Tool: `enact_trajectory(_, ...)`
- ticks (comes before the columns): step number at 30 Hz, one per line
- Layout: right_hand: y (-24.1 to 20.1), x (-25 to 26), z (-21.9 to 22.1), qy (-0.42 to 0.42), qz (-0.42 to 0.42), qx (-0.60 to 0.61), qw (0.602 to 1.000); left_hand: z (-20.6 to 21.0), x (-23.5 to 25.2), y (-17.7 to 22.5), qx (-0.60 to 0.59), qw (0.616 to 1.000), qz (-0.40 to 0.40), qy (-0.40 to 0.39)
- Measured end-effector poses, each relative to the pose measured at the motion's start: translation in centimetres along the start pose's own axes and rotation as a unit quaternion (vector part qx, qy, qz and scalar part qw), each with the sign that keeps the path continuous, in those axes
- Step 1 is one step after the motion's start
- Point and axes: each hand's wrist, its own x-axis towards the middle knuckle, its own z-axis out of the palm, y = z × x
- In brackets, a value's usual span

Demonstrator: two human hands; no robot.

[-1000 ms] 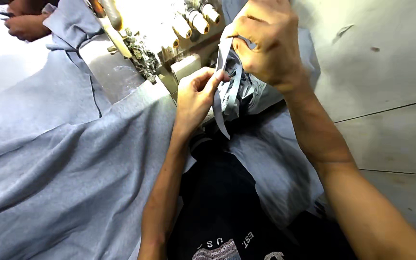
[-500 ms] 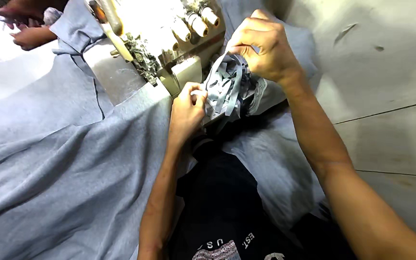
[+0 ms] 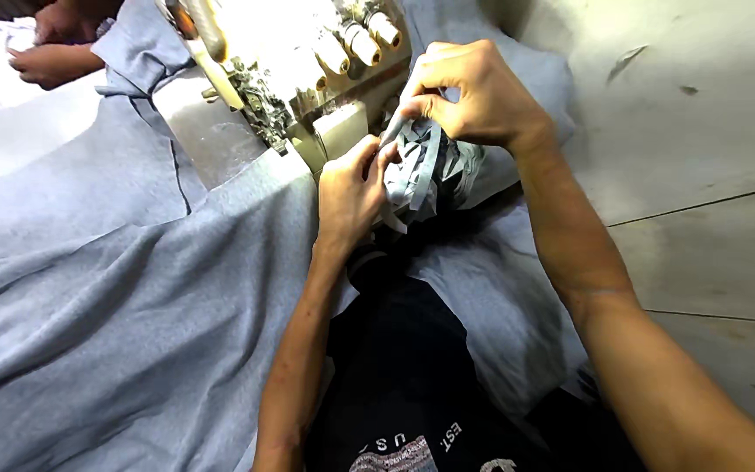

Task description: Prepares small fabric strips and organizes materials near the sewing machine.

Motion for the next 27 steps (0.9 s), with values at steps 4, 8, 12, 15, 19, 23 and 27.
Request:
enact_trajectory(4,1.1,-0.5,2.5,-0.103,0.226,-0.087,0.965,-0.9,-2.4,0.1,0.043,0.997,-0.055,-0.015)
enact_trajectory(8,1.5,-1.4,6.1,-0.142,0.280,-0.162,0.935,-1.4,-2.9,0.0,-0.023,0.995,-0.090,-0.035)
enact_trajectory(12,1.8,-1.1,5.1,-0.029,0.280,-0.070,0.957,-1.7,-3.1,-0.1,-0.064,0.989,-0.130,-0.045)
enact_trajectory(15,1.9,-0.4,2.7,0.049,0.257,-0.002,0.965,-1.2,-2.8,0.0,-0.048,0.987,-0.144,-0.054)
enact_trajectory(19,2.1,0.3,-0.6,0.101,0.239,0.074,0.963,0.6,-1.3,-1.1,-0.020,0.989,-0.134,-0.053)
enact_trajectory(23,1.8,0.4,-2.4,0.150,0.233,0.120,0.953,2.3,-0.2,-2.3,0.001,0.994,-0.105,-0.038)
enact_trajectory(27,1.5,0.3,-2.5,0.147,0.230,0.154,0.950,3.1,0.6,-2.6,0.074,0.992,-0.080,-0.059)
